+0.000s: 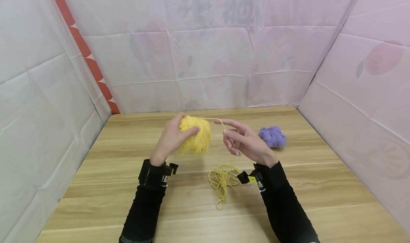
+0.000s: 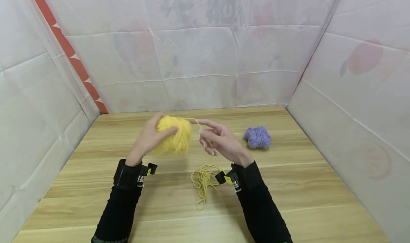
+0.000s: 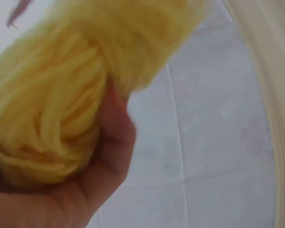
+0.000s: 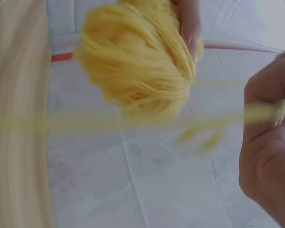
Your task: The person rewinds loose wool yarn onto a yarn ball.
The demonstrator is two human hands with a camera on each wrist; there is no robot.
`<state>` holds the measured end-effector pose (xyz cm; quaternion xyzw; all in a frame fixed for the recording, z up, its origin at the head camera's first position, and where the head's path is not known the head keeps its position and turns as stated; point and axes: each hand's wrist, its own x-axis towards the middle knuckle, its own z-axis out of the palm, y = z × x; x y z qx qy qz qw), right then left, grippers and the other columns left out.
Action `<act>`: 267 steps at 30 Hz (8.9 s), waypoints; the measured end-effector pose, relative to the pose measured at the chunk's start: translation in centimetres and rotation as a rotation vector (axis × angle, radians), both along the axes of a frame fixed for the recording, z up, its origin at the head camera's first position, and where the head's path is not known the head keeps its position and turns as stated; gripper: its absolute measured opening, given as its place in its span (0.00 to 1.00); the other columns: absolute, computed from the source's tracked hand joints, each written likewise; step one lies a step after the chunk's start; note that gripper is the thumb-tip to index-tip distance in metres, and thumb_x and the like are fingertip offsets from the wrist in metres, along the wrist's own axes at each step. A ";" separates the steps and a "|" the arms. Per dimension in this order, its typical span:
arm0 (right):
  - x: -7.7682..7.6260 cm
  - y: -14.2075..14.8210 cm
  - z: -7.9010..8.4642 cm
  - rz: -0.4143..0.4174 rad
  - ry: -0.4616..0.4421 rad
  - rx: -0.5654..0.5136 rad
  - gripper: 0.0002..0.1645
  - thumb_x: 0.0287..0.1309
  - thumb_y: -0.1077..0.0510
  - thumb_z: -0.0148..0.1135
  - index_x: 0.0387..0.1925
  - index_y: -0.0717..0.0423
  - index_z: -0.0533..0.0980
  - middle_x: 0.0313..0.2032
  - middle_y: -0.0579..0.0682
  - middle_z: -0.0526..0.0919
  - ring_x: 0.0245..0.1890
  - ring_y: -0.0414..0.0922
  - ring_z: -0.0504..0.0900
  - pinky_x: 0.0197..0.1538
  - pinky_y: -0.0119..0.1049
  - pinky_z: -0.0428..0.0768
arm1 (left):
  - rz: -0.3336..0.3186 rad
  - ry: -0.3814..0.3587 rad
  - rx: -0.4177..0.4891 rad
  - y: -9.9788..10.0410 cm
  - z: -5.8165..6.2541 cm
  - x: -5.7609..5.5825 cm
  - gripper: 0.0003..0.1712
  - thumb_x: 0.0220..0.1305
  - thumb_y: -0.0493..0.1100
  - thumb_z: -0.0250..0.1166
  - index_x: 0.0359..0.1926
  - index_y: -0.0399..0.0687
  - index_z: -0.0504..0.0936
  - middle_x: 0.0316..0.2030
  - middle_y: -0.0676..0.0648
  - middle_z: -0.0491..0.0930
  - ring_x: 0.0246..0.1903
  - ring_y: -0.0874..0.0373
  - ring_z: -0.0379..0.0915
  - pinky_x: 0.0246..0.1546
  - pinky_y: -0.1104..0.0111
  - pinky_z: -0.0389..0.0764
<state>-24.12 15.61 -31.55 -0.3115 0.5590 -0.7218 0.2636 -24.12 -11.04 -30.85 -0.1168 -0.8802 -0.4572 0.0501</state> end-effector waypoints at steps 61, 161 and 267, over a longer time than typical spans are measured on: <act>-2.8 -2.5 -4.8 0.105 -0.040 -0.076 0.12 0.71 0.59 0.48 0.30 0.50 0.72 0.16 0.41 0.61 0.18 0.37 0.62 0.34 0.30 0.69 | -0.303 -0.113 0.685 0.8 1.4 1.3 0.23 0.63 0.41 0.64 0.54 0.48 0.64 0.42 0.44 0.76 0.35 0.57 0.80 0.34 0.67 0.85; -1.6 0.2 -0.5 -0.189 -0.096 -0.251 0.16 0.74 0.59 0.44 0.53 0.57 0.75 0.16 0.42 0.62 0.15 0.40 0.51 0.26 0.33 0.47 | -0.293 -0.272 0.161 -0.4 -0.4 0.3 0.31 0.47 0.36 0.70 0.55 0.46 0.73 0.47 0.43 0.77 0.43 0.53 0.75 0.40 0.64 0.83; -2.0 -3.8 -3.4 0.123 0.285 0.340 0.18 0.73 0.53 0.47 0.49 0.62 0.77 0.18 0.46 0.63 0.14 0.41 0.58 0.18 0.46 0.55 | -0.164 0.064 1.121 -1.5 1.7 1.0 0.25 0.70 0.41 0.56 0.64 0.51 0.59 0.52 0.46 0.71 0.46 0.58 0.78 0.44 0.71 0.83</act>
